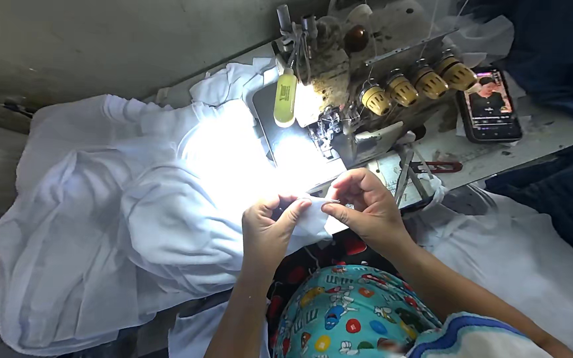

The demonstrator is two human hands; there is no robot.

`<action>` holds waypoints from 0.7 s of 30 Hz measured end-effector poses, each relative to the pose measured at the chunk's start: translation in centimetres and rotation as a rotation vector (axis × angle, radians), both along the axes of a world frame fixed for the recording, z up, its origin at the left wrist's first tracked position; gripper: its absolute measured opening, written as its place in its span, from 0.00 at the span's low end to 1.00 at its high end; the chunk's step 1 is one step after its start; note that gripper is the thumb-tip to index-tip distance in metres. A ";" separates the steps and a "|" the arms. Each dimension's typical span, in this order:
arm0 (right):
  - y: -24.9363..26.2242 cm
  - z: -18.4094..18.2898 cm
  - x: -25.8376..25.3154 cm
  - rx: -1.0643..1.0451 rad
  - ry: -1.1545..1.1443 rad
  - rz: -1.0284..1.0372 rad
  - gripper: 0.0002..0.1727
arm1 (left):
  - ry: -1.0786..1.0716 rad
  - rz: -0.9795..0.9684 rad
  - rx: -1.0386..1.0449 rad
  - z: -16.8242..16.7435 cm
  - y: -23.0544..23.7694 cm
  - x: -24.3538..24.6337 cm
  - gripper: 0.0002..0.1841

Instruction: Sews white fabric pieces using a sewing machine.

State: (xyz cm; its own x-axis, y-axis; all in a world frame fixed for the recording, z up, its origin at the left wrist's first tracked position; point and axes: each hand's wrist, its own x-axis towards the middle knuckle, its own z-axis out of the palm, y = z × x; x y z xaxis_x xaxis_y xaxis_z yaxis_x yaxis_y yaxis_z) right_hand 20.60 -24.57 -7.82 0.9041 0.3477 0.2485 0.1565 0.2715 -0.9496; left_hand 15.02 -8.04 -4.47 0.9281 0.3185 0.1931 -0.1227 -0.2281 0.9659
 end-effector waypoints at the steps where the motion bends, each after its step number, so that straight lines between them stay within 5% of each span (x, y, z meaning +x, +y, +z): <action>1: -0.1 0.0 0.0 0.013 0.003 0.010 0.17 | -0.003 0.004 -0.016 0.0 0.0 0.0 0.04; 10: 0.1 1.0 -0.4 0.110 -0.091 0.080 0.07 | -0.006 0.041 0.141 1.9 1.1 -1.1 0.02; 14: 0.3 2.3 0.1 0.167 -0.095 0.072 0.06 | -0.171 -0.021 0.336 3.6 1.1 -0.1 0.05; 17: 0.0 1.0 1.0 0.113 0.047 -0.038 0.08 | -0.267 0.048 0.572 1.4 -0.3 2.8 0.09; 21: -0.9 -2.4 1.4 -0.022 0.207 -0.161 0.09 | -0.171 -0.071 0.531 -2.9 -1.8 5.3 0.08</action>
State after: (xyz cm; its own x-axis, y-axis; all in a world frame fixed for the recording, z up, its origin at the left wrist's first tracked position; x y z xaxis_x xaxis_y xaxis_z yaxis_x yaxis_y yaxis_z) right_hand 21.98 -25.43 -10.23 0.9791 0.1981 0.0462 -0.0022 0.2374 -0.9714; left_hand 20.28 -9.79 -7.35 0.8853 0.0743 0.4590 -0.3000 -0.6630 0.6858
